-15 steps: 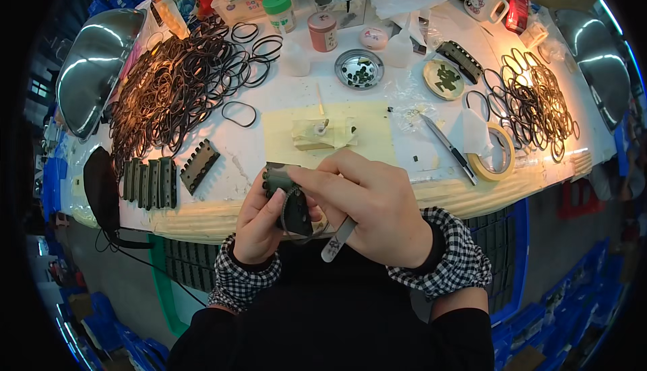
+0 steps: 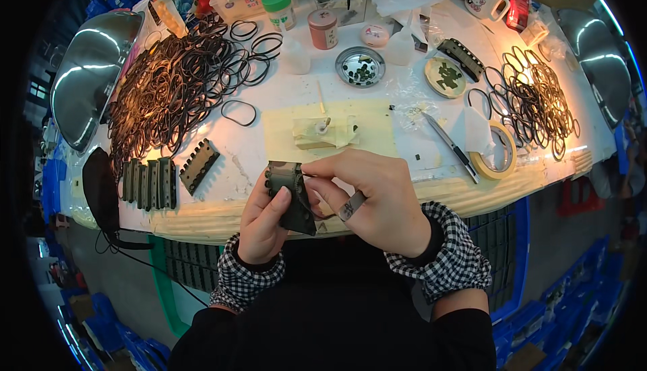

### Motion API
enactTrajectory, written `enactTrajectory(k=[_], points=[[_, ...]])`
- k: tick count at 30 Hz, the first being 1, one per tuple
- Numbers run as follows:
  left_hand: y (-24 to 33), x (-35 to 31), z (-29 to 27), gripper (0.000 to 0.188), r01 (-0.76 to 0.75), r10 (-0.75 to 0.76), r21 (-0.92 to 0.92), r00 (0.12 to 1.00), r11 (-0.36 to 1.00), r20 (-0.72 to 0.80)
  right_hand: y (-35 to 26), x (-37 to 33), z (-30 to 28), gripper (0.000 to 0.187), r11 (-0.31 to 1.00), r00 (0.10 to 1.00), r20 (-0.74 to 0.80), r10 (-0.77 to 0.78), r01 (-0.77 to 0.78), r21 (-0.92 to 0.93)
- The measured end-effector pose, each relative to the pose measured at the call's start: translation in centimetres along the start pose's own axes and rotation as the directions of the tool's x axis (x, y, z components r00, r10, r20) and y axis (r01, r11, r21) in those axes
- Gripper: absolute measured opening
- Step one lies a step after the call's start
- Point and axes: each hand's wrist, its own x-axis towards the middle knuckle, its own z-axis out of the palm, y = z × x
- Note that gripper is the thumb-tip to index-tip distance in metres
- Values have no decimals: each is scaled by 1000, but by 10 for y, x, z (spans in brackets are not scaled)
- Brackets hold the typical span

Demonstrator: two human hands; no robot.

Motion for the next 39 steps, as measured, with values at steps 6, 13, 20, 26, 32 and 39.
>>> enactTrajectory(k=[6,13,20,26,32,39], points=[[-1,0,3,32,11,-11,-11,1000,1000,12,7,0,4,19,995,996,-24,-91,90,-32],[1,0,4,33,27,-27,-78,1000,997,-1,9,-4,13,14,994,989,-100,-107,105,-23],[-2,-2,0,34,24,-22,-84,999,996,25,12,-3,13,11,993,996,-79,41,-32,112],[-3,-3,-2,34,12,-9,-78,999,997,32,16,-1,13,8,959,988,11,152,-150,242],[-5,-3,-3,33,8,-6,-88,1000,996,26,17,1,17,6,940,984,34,177,-179,292],[-3,-5,-3,33,0,1,-86,1000,996,9,28,0,24,8,799,958,136,253,-286,529]])
